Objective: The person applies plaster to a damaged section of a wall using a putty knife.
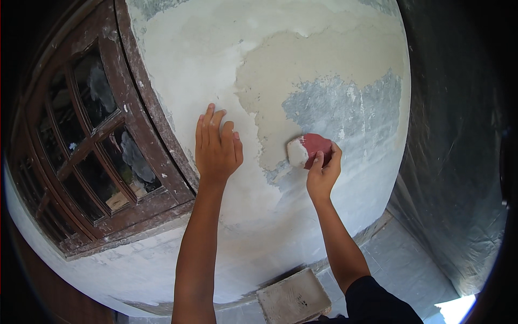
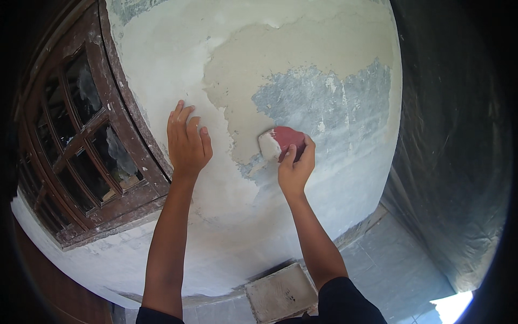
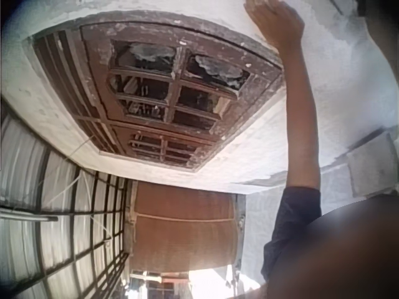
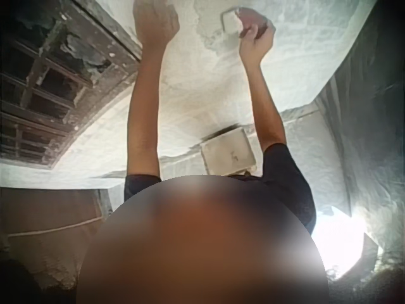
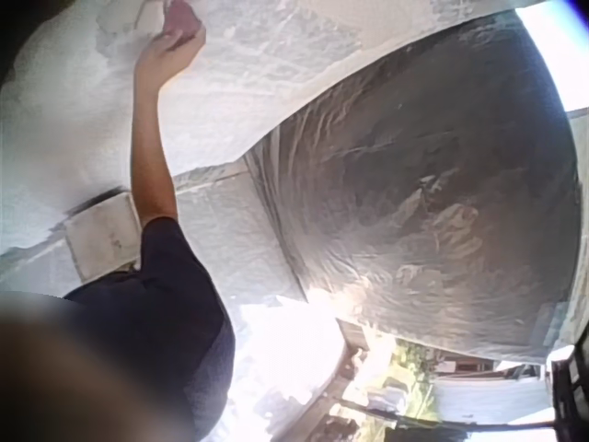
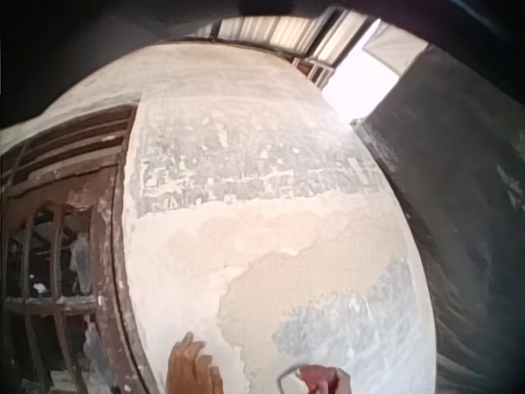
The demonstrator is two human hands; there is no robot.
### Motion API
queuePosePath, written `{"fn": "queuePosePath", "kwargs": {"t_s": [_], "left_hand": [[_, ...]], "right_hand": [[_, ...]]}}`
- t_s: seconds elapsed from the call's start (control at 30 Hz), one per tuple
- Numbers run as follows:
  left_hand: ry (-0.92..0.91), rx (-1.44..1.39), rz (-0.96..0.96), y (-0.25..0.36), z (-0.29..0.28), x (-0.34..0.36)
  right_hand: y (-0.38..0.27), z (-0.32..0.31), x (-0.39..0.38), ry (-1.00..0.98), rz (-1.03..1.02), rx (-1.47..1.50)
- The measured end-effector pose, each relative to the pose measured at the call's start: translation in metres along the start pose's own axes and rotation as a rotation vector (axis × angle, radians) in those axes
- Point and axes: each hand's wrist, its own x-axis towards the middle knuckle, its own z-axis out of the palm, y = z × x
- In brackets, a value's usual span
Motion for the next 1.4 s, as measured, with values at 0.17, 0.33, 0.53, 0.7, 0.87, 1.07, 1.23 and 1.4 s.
{"fn": "queuePosePath", "kwargs": {"t_s": [0.17, 0.33, 0.53, 0.7, 0.87, 1.07, 1.23, 1.4], "left_hand": [[0.026, -0.009, 0.011, -0.001, 0.001, -0.001], [0.001, -0.004, -0.002, -0.001, 0.001, -0.002], [-0.008, 0.012, 0.002, -0.002, 0.001, -0.002], [-0.001, -0.008, 0.006, -0.002, 0.003, -0.003], [0.001, 0.0, 0.006, 0.0, 0.002, 0.002], [0.015, -0.009, 0.015, -0.002, 0.0, 0.0], [-0.004, -0.006, -0.003, 0.001, 0.004, -0.001], [0.009, 0.008, 0.004, 0.0, 0.001, -0.002]], "right_hand": [[0.009, 0.005, 0.003, -0.082, -0.119, -0.139], [-0.005, 0.011, -0.022, -0.125, 0.014, -0.024], [0.001, 0.008, -0.003, 0.148, 0.246, 0.069], [0.002, 0.013, -0.024, -0.315, -0.064, -0.105], [0.018, 0.002, 0.002, 0.126, 0.058, -0.09], [0.008, 0.013, -0.003, -0.11, 0.077, -0.044], [0.008, 0.006, -0.01, -0.041, -0.043, -0.046], [-0.001, 0.007, -0.015, 0.06, 0.191, -0.015]]}}
